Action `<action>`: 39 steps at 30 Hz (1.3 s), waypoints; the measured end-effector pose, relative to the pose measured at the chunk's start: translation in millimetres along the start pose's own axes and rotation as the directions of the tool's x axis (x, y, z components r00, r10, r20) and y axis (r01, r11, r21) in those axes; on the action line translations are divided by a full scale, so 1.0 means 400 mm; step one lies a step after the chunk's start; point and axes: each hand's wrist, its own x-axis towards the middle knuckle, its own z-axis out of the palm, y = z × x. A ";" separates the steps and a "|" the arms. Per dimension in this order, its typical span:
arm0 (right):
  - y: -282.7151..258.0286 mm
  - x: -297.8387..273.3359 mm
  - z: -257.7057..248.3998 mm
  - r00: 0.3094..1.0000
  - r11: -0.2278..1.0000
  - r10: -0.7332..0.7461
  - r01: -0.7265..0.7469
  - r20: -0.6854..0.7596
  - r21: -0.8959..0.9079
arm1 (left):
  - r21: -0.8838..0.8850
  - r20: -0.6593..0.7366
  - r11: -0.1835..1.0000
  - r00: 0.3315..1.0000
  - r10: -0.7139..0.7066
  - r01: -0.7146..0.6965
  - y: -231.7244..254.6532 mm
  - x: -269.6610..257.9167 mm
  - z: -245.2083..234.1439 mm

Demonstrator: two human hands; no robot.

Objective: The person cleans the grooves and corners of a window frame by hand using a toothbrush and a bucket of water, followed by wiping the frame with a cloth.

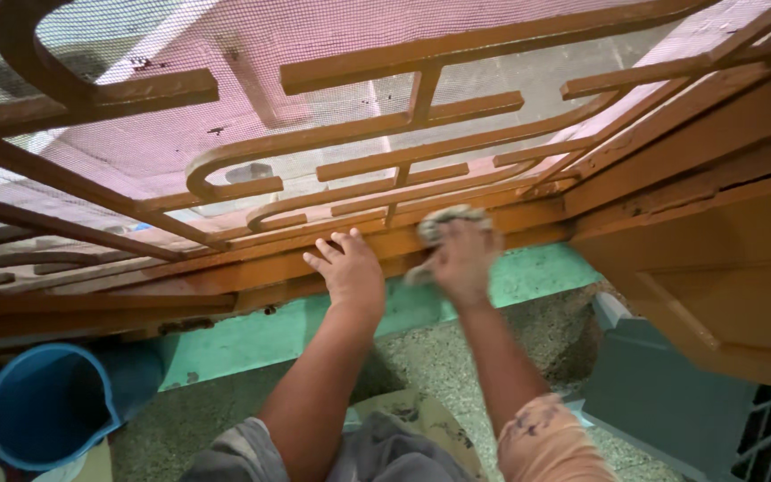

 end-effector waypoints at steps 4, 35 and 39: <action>0.108 -0.005 -0.031 0.982 0.980 0.163 -0.172 -0.097 -0.098 | 0.015 -0.009 1.000 1.000 0.023 -0.023 -0.009 0.000 0.000; -0.134 -0.006 -0.012 0.996 0.998 -0.064 0.065 0.061 -0.011 | -0.033 0.024 0.999 1.000 0.002 -0.001 -0.002 -0.006 -0.022; 0.010 0.042 -0.032 0.990 0.995 0.084 -0.077 0.113 -0.063 | 0.020 0.073 1.000 0.997 0.023 -0.024 -0.004 -0.002 -0.027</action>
